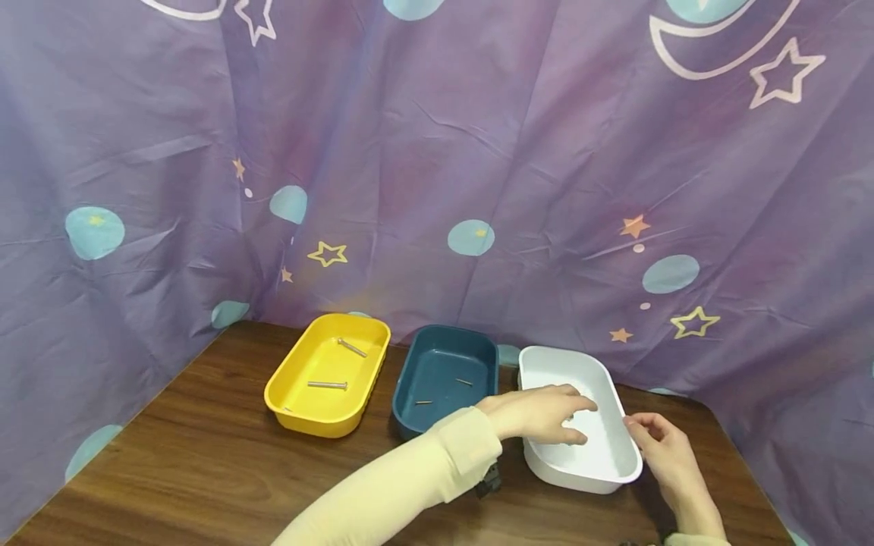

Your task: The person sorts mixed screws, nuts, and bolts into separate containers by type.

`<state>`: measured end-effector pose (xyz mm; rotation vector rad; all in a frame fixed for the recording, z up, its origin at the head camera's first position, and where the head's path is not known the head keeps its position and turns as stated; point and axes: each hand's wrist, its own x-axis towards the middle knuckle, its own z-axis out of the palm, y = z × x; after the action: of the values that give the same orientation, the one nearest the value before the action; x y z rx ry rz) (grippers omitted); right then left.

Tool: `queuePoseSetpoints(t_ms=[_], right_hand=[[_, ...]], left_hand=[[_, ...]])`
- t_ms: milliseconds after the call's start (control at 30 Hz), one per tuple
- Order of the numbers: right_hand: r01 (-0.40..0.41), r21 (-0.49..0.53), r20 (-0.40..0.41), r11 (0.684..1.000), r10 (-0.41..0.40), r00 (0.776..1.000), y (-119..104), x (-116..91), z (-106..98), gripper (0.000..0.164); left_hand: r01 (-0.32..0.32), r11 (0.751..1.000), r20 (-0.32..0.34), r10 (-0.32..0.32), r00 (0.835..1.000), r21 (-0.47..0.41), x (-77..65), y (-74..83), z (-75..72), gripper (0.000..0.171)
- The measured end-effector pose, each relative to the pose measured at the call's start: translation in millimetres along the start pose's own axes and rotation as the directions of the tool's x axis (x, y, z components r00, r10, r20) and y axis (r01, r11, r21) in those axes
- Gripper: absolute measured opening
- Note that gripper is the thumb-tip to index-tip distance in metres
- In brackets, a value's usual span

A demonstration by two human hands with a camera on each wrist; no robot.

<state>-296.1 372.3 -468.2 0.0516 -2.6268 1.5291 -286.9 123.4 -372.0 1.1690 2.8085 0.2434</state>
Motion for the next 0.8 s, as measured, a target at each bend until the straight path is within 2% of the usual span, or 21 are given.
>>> queuePoseSetpoints(t_ms=[67, 133, 300, 400, 567, 700, 800], right_hand=[[-0.013, -0.013, -0.001, 1.0, 0.013, 1.0, 1, -2, -3, 0.046], [-0.02, -0.013, -0.001, 1.0, 0.02, 1.0, 0, -2, -3, 0.048], [-0.004, -0.007, -0.018, 1.0, 0.004, 1.0, -1, -4, -5, 0.047], [0.012, -0.017, -0.029, 1.0, -0.013, 0.999, -1, -3, -5, 0.044], [0.021, -0.017, -0.042, 1.0, -0.021, 0.999, 0, -1, -8, 0.042], [0.016, -0.016, -0.033, 1.0, -0.017, 0.999, -1, -1, -7, 0.042], [0.013, -0.015, -0.022, 1.0, -0.013, 1.0, -1, -2, -3, 0.041]], left_hand=[[-0.025, 1.0, 0.002, 0.025, 1.0, 0.005, -14.7, 4.9, -3.0, 0.055], [-0.023, 1.0, 0.008, 0.023, 1.0, 0.019, -30.6, 7.7, -5.4, 0.055], [-0.042, 0.999, 0.002, 0.042, 0.999, 0.034, -66.5, 8.5, -10.6, 0.053], [-0.08, 0.996, -0.052, 0.078, 0.996, -0.033, -85.2, 1.7, -13.6, 0.05], [-0.123, 0.98, -0.162, 0.097, 0.982, -0.156, -117.2, -10.8, -13.0, 0.046], [-0.095, 0.968, -0.189, 0.051, 0.981, -0.231, -142.0, -24.9, -10.1, 0.045], [-0.055, 0.941, -0.206, -0.016, 0.978, -0.334, -158.7, -37.5, -5.3, 0.041]])
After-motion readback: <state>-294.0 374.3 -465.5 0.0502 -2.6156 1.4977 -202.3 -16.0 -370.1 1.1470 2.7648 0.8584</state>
